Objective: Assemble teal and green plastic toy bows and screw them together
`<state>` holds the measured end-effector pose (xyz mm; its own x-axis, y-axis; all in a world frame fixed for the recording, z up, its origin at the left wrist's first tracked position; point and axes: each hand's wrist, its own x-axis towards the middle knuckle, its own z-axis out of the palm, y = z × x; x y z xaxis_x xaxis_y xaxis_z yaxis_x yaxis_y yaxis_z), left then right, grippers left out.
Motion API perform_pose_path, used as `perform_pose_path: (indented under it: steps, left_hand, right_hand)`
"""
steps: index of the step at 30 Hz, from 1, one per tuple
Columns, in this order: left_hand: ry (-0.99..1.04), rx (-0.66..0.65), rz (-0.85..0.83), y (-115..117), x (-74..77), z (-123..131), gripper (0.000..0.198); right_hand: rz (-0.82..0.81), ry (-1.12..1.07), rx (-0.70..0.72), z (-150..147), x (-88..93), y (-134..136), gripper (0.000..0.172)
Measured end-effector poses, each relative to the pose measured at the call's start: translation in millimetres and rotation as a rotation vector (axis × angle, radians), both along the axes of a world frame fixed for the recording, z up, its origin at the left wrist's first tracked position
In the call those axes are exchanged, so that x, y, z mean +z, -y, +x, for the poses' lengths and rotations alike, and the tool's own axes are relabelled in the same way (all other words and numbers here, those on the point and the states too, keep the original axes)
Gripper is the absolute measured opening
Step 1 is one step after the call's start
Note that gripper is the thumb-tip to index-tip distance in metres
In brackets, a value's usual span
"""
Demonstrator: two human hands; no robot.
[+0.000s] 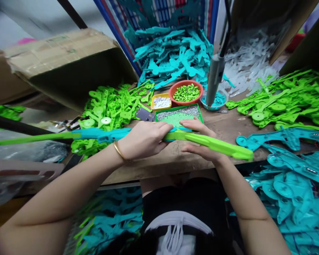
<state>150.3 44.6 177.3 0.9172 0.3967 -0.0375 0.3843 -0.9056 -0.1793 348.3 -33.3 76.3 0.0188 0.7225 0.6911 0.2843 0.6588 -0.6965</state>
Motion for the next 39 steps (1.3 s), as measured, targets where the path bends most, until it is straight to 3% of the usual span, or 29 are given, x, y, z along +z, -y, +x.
perform_pose_path:
  steps: [4, 11, 15, 17, 19, 23, 26, 28, 31, 36, 39]
  left_hand:
    - [-0.05, 0.011, -0.138, 2.1, 11.6, 5.9, 0.019]
    - [-0.057, 0.015, -0.235, 4.5, 22.1, 16.6, 0.021]
    - [-0.084, 0.019, -0.228, -1.2, 11.8, 24.7, 0.021]
    - [-0.092, 0.027, -0.23, -6.5, 4.2, 27.3, 0.023]
    - [-0.107, 0.029, -0.222, -11.6, -2.6, 29.6, 0.023]
    - [-0.151, 0.012, -0.193, -17.7, -12.0, 35.4, 0.021]
    - [-0.162, -0.01, -0.2, -19.4, -17.1, 39.2, 0.019]
    - [-0.153, -0.019, -0.218, -21.1, -20.5, 40.0, 0.018]
    - [-0.137, -0.015, -0.235, -26.0, -26.5, 39.5, 0.017]
    - [-0.158, 0.019, -0.241, -31.9, -36.9, 46.5, 0.02]
    - [-0.134, 0.034, -0.301, -26.9, -40.2, 60.8, 0.022]
  right_hand:
    - [0.013, 0.002, -0.024, -4.5, 10.5, -3.2, 0.029]
    - [-0.021, -0.015, -0.088, -12.4, 10.0, -5.8, 0.023]
    - [-0.105, -0.077, -0.096, -8.9, -1.3, -5.0, 0.022]
    - [-0.209, -0.125, -0.072, -1.4, -7.0, -1.4, 0.034]
    - [-0.208, -0.226, -0.11, 8.2, -10.0, 4.1, 0.045]
    - [-0.092, -0.224, -0.329, 20.9, -7.3, 14.3, 0.021]
    - [-0.084, -0.227, -0.363, 21.0, -5.2, 17.6, 0.012]
    - [-0.099, -0.278, -0.318, 21.3, -5.8, 19.1, 0.011]
    - [-0.196, -0.359, -0.257, 27.0, -7.2, 22.3, 0.023]
    - [-0.158, -0.38, -0.403, 38.4, -7.8, 23.7, 0.018]
    - [-0.172, -0.538, -0.38, 37.2, -12.2, 19.0, 0.025]
